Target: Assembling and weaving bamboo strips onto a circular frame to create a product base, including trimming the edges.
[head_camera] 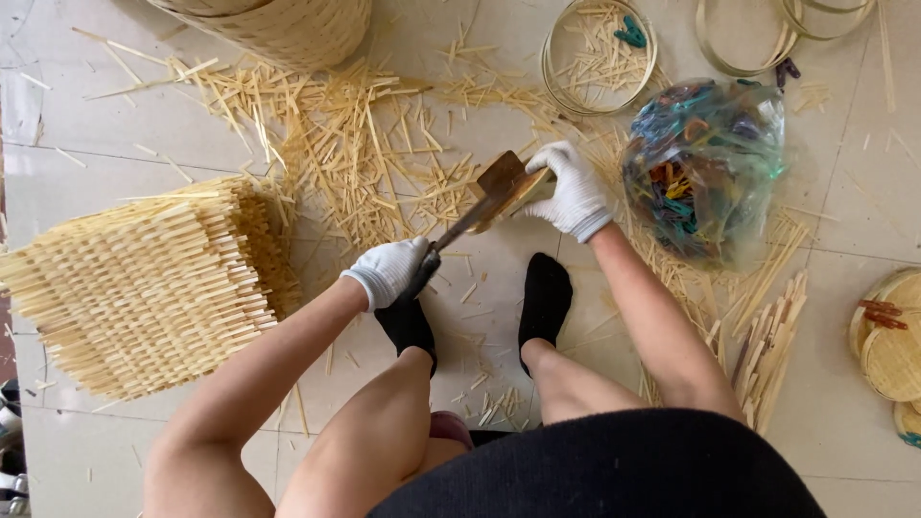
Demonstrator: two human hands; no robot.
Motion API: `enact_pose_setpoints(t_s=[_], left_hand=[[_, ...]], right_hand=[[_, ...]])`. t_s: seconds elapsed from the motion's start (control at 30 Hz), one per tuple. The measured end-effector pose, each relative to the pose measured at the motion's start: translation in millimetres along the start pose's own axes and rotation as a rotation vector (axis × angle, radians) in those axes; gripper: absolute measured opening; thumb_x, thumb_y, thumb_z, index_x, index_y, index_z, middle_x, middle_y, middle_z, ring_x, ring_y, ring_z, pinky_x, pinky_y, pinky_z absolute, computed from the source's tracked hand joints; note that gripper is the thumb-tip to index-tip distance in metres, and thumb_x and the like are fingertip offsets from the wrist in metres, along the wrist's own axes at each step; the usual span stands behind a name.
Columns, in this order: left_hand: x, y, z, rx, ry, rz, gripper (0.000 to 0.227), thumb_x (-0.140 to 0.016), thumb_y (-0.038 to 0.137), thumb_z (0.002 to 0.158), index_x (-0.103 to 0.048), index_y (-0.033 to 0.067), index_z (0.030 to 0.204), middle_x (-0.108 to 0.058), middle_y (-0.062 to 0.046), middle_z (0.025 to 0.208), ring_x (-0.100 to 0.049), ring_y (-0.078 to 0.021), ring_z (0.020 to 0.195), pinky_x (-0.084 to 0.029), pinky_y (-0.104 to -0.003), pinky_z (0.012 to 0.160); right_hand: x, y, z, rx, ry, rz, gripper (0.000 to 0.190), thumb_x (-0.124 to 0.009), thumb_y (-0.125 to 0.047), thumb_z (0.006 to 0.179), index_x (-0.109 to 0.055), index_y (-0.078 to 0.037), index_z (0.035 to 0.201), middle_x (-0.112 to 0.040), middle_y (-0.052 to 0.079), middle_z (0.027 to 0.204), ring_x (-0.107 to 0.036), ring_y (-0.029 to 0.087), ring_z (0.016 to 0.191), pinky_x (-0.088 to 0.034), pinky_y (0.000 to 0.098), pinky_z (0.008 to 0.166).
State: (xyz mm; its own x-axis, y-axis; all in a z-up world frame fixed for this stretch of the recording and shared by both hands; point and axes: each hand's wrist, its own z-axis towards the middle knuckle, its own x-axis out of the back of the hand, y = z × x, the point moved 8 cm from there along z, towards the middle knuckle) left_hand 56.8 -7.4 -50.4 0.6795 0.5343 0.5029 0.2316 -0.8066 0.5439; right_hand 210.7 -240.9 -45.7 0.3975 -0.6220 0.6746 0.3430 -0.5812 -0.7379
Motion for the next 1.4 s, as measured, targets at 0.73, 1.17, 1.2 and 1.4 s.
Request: enact_pose_setpoints(t_s=[0.73,1.17,1.2,1.4], left_hand=[[3,-25,-2,0.015,0.074,0.071,0.027,-0.052,0.031,0.097,-0.059,0.0059,0.105,-0.071,-0.024,0.086,-0.069,-0.0453,0.087,-0.054,-0.051,0.078],[-30,-67,-15,0.164,-0.132,0.217,0.034,-0.067,0.037,0.087,-0.070,0.0115,0.110,-0.074,-0.020,0.102,-0.070,-0.0398,0.097,-0.055,-0.048,0.086],[-38,-84,-5,0.162,-0.130,0.219,0.034,-0.067,0.037,0.087,-0.070,0.0115,0.110,-0.074,-0.020,0.102,-0.070,-0.0398,0.097,-0.055,-0.048,0.086],[-9,-149,15,0.457,0.300,-0.040,0.036,-0.068,0.036,0.092,-0.068,0.0052,0.110,-0.074,-0.024,0.104,-0.073,-0.0374,0.097,-0.056,-0.046,0.090]], right_hand=[[3,-17,-5,0.080,0.036,-0.027,0.070,-0.100,-0.031,0.053,-0.067,-0.011,0.112,-0.059,0.010,0.118,-0.062,0.028,0.110,-0.056,0.0404,0.093],[-18,164,-75,-0.694,0.235,1.089,0.072,-0.067,-0.005,0.091,-0.036,-0.012,0.156,-0.053,0.013,0.149,-0.052,0.028,0.137,-0.045,0.0420,0.113],[-19,167,-77,-0.692,0.239,1.088,0.072,-0.067,-0.005,0.091,-0.036,-0.012,0.156,-0.053,0.013,0.149,-0.052,0.028,0.137,-0.045,0.0420,0.113],[-40,172,-92,-0.658,0.220,1.247,0.066,-0.065,0.003,0.090,-0.043,-0.005,0.152,-0.059,0.015,0.142,-0.057,0.030,0.132,-0.048,0.0437,0.111]])
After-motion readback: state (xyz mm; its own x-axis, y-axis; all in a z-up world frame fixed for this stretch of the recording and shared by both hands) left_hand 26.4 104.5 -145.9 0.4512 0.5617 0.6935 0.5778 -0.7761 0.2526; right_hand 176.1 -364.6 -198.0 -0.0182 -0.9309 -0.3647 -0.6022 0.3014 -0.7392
